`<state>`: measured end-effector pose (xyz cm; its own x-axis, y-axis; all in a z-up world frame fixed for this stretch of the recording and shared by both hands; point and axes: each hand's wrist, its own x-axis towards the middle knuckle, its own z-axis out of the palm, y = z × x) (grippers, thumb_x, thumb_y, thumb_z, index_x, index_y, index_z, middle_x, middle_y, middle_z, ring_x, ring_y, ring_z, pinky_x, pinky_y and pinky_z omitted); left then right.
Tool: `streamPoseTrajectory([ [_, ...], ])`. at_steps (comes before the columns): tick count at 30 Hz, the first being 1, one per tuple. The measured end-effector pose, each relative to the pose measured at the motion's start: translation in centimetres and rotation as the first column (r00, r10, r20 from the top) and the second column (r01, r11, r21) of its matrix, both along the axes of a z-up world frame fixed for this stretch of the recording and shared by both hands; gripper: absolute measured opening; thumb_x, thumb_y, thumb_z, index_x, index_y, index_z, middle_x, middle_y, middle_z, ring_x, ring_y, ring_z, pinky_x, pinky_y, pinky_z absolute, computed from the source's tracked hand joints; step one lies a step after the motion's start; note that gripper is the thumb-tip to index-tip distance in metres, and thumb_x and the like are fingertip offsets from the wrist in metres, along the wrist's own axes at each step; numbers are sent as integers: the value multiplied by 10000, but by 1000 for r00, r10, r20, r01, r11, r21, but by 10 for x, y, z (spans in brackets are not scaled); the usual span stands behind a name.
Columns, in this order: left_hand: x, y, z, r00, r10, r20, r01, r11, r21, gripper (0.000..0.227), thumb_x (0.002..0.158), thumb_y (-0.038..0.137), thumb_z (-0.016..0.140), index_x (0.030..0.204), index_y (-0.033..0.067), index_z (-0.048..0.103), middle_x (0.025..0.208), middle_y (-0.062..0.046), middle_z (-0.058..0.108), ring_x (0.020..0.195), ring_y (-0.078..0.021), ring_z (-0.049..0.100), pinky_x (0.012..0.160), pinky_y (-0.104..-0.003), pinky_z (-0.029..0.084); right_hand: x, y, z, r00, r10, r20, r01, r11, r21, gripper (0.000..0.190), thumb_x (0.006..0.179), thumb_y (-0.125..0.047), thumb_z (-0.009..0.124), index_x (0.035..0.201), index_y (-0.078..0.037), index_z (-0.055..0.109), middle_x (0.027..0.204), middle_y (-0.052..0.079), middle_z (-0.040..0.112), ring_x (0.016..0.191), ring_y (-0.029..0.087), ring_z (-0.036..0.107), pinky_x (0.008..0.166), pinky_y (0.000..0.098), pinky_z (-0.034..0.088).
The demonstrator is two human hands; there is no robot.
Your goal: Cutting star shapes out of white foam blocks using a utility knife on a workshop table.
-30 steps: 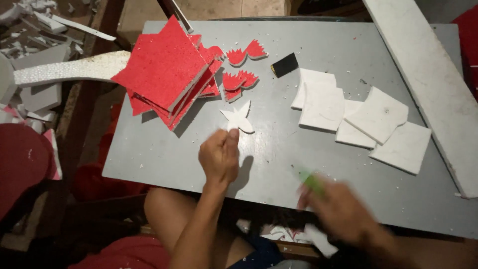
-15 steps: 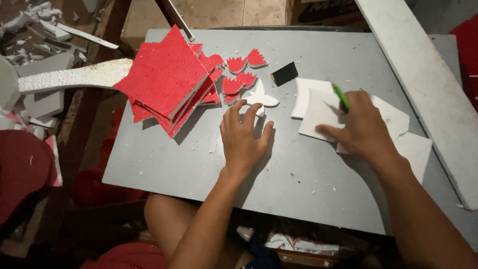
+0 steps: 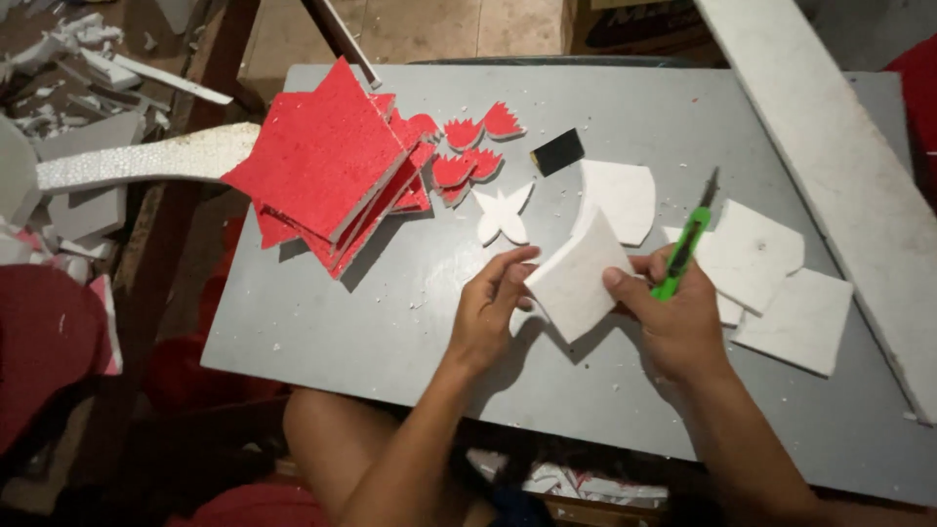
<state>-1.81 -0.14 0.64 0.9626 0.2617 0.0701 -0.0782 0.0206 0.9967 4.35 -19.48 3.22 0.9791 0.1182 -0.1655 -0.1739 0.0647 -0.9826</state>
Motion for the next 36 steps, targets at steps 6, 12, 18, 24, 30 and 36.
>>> streamPoseTrajectory([
  [6,4,-2,-31,999,-2,-46,-13,951,-309,440,942,75,693,1374,27,624,1034,-100,705,833,-131,633,710,-279,594,4,10,-4,998,56,37,-55,998,-8,448,881,-86,818,899,-107,371,957,133,684,621,99,570,567,240,541],
  [12,-9,-17,4,994,66,-85,-52,987,154,674,877,150,776,1494,157,505,793,-118,694,656,-177,649,628,-319,549,-31,37,40,893,158,422,88,857,-507,176,904,-114,762,903,-149,590,969,60,727,888,242,689,783,364,503],
  [18,-7,-8,-17,1000,4,-24,2,973,229,1088,783,10,727,1677,151,123,752,-58,650,730,-204,644,799,-341,534,-33,67,15,789,530,310,-248,737,-629,302,760,-198,783,817,-161,488,699,57,738,616,295,719,641,396,558],
  [24,-7,-5,-19,997,34,-66,-20,979,205,1004,805,-1,701,1671,195,232,735,-59,663,771,-223,669,867,-363,536,-37,76,22,845,455,280,-204,758,-619,194,768,-153,674,817,-146,486,714,112,733,704,376,728,670,438,550],
  [30,-2,-12,-10,992,5,-129,17,986,167,963,801,12,703,1651,155,273,804,-81,699,807,-248,676,885,-394,539,-33,71,27,870,385,309,-139,792,-594,178,777,-125,660,830,-133,490,747,107,749,734,370,737,682,444,555],
  [36,20,-3,-11,970,91,-227,-122,985,-124,438,725,132,878,1108,90,670,849,-80,754,703,-154,641,591,-313,596,-24,10,26,976,55,209,5,962,-274,77,952,-175,550,944,-129,488,717,16,482,645,138,452,643,306,423],
])
